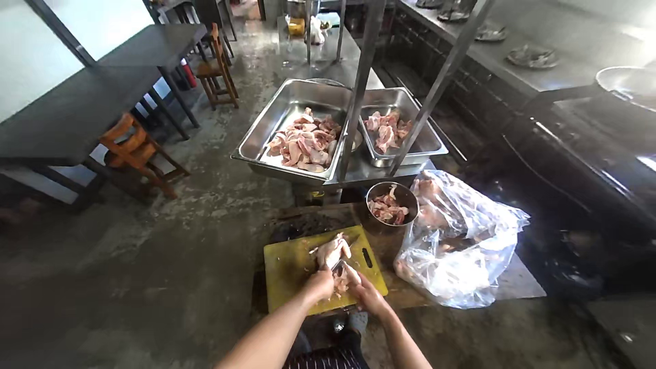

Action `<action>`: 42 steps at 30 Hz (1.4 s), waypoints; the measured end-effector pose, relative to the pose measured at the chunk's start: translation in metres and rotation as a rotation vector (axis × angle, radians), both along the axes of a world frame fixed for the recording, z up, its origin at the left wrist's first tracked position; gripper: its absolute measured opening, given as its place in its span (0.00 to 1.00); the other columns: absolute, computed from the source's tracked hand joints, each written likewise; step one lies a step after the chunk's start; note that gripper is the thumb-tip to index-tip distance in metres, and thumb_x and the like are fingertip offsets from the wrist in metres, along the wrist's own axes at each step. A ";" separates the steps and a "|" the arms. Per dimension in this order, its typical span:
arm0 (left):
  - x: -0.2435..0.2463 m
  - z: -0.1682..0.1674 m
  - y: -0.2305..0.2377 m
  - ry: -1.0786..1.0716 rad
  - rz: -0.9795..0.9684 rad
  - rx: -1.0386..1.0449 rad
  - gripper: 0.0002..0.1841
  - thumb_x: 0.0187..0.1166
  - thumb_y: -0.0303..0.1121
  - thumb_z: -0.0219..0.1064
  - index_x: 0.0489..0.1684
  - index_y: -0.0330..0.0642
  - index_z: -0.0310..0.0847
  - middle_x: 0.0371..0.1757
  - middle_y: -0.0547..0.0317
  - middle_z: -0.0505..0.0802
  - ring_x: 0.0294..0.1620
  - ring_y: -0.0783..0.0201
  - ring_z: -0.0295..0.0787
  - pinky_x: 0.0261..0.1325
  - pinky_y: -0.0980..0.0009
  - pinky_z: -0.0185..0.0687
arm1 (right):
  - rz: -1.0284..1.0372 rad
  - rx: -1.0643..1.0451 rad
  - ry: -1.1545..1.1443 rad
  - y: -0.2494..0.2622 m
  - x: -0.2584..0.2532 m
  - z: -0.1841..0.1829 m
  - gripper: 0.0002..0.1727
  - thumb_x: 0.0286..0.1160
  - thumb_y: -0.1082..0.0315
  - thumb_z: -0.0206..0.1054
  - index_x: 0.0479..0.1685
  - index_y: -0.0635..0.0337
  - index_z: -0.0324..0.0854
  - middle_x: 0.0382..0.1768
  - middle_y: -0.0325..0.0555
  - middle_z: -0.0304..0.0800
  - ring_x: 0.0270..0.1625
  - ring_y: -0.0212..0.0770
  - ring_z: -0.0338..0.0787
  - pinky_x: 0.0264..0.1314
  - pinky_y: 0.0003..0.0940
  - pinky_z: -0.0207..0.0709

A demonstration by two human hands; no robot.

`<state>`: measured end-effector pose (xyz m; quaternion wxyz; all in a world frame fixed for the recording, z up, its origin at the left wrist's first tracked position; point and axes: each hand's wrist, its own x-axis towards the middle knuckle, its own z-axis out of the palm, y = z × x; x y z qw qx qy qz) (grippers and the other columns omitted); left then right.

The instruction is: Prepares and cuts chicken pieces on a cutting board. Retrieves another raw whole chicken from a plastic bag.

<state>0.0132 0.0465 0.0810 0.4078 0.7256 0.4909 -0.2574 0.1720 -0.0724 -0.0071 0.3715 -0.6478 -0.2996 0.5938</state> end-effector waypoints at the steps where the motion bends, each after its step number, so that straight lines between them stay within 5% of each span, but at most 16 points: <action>1: -0.002 0.001 0.005 -0.002 0.002 -0.034 0.31 0.87 0.34 0.61 0.88 0.38 0.56 0.64 0.35 0.88 0.57 0.40 0.91 0.55 0.42 0.88 | -0.048 -0.005 0.078 -0.001 0.011 -0.007 0.25 0.85 0.62 0.54 0.81 0.52 0.67 0.25 0.38 0.76 0.20 0.34 0.76 0.23 0.34 0.76; 3: -0.005 -0.001 0.011 -0.008 0.019 -0.078 0.29 0.91 0.40 0.55 0.89 0.42 0.54 0.57 0.42 0.91 0.46 0.49 0.92 0.47 0.50 0.88 | -0.160 -0.052 0.204 0.000 0.028 -0.016 0.17 0.83 0.67 0.56 0.68 0.56 0.73 0.18 0.34 0.70 0.16 0.31 0.71 0.20 0.30 0.72; 6: -0.006 0.000 0.008 -0.030 0.042 -0.082 0.28 0.92 0.43 0.53 0.88 0.44 0.55 0.53 0.47 0.92 0.36 0.55 0.89 0.40 0.57 0.86 | -0.202 -0.058 0.076 0.006 0.036 -0.021 0.17 0.79 0.68 0.61 0.65 0.61 0.78 0.27 0.42 0.83 0.24 0.35 0.81 0.29 0.34 0.79; 7: -0.008 0.002 0.006 -0.037 0.042 -0.066 0.28 0.92 0.43 0.54 0.88 0.44 0.56 0.54 0.45 0.92 0.36 0.53 0.90 0.40 0.55 0.86 | -0.178 -0.031 -0.051 0.008 0.034 -0.018 0.21 0.77 0.67 0.63 0.68 0.60 0.80 0.36 0.45 0.88 0.31 0.37 0.85 0.36 0.36 0.81; 9: -0.016 0.010 0.000 -0.041 0.026 -0.008 0.28 0.90 0.43 0.58 0.87 0.44 0.60 0.55 0.41 0.90 0.42 0.48 0.92 0.43 0.49 0.89 | -0.082 -0.004 -0.402 0.012 0.019 0.011 0.30 0.82 0.59 0.66 0.85 0.52 0.72 0.66 0.55 0.87 0.61 0.48 0.90 0.66 0.48 0.84; 11: -0.038 0.023 -0.006 -0.027 -0.035 0.055 0.26 0.89 0.43 0.59 0.82 0.41 0.65 0.59 0.38 0.90 0.51 0.43 0.93 0.52 0.44 0.89 | -0.104 -0.030 -0.763 0.012 -0.019 0.046 0.35 0.78 0.59 0.70 0.88 0.51 0.69 0.75 0.64 0.78 0.75 0.62 0.81 0.78 0.58 0.75; 13: -0.065 0.037 -0.012 0.009 -0.088 0.090 0.25 0.90 0.43 0.59 0.81 0.41 0.67 0.64 0.36 0.89 0.63 0.39 0.90 0.64 0.39 0.85 | -0.182 0.016 -0.994 0.004 -0.061 0.055 0.30 0.72 0.58 0.72 0.77 0.50 0.80 0.71 0.62 0.81 0.73 0.64 0.81 0.75 0.60 0.77; 16: -0.105 0.054 -0.016 0.052 -0.158 0.149 0.23 0.90 0.47 0.58 0.77 0.45 0.70 0.58 0.39 0.91 0.60 0.39 0.91 0.62 0.38 0.85 | -0.077 0.049 -1.058 -0.007 -0.116 0.057 0.20 0.77 0.55 0.67 0.64 0.50 0.88 0.64 0.55 0.88 0.69 0.58 0.86 0.68 0.54 0.82; 20: -0.142 0.084 -0.017 0.071 -0.197 0.202 0.22 0.90 0.48 0.58 0.76 0.50 0.73 0.55 0.41 0.92 0.59 0.39 0.91 0.62 0.38 0.85 | 0.146 -0.091 -1.026 0.001 -0.149 0.051 0.29 0.83 0.48 0.61 0.76 0.55 0.78 0.71 0.62 0.82 0.76 0.62 0.80 0.71 0.55 0.80; 22: -0.155 0.091 -0.016 0.062 -0.215 0.243 0.22 0.91 0.48 0.58 0.78 0.53 0.72 0.55 0.41 0.93 0.58 0.39 0.92 0.62 0.38 0.84 | 0.174 -0.192 -0.995 0.015 -0.144 0.056 0.32 0.86 0.45 0.58 0.77 0.61 0.75 0.72 0.65 0.80 0.76 0.65 0.80 0.69 0.58 0.81; 26: -0.177 0.081 -0.011 0.054 -0.290 0.369 0.22 0.92 0.48 0.57 0.81 0.54 0.73 0.62 0.43 0.92 0.64 0.40 0.90 0.67 0.39 0.82 | 0.281 -0.347 -0.803 0.025 -0.127 0.049 0.23 0.89 0.56 0.53 0.74 0.57 0.78 0.69 0.58 0.87 0.68 0.61 0.89 0.64 0.65 0.82; 33: -0.166 0.072 0.000 0.082 -0.466 0.450 0.20 0.93 0.47 0.55 0.80 0.60 0.74 0.64 0.42 0.89 0.66 0.38 0.88 0.65 0.39 0.83 | -0.029 -0.048 -0.539 -0.028 -0.050 0.024 0.19 0.89 0.58 0.58 0.64 0.61 0.86 0.53 0.57 0.93 0.57 0.54 0.93 0.66 0.58 0.82; 38: -0.110 0.072 0.001 0.000 -0.565 0.422 0.18 0.94 0.45 0.54 0.78 0.60 0.75 0.62 0.42 0.90 0.64 0.39 0.88 0.64 0.40 0.83 | -0.134 0.072 -0.433 -0.049 -0.018 0.034 0.17 0.87 0.61 0.61 0.64 0.58 0.87 0.54 0.50 0.94 0.58 0.44 0.93 0.67 0.49 0.84; 42: -0.067 0.071 0.007 -0.023 -0.658 0.479 0.16 0.93 0.45 0.55 0.74 0.62 0.78 0.58 0.45 0.91 0.59 0.41 0.91 0.60 0.42 0.85 | -0.094 0.125 -0.608 -0.050 -0.003 0.038 0.15 0.86 0.62 0.63 0.58 0.57 0.90 0.59 0.49 0.93 0.66 0.46 0.89 0.76 0.50 0.78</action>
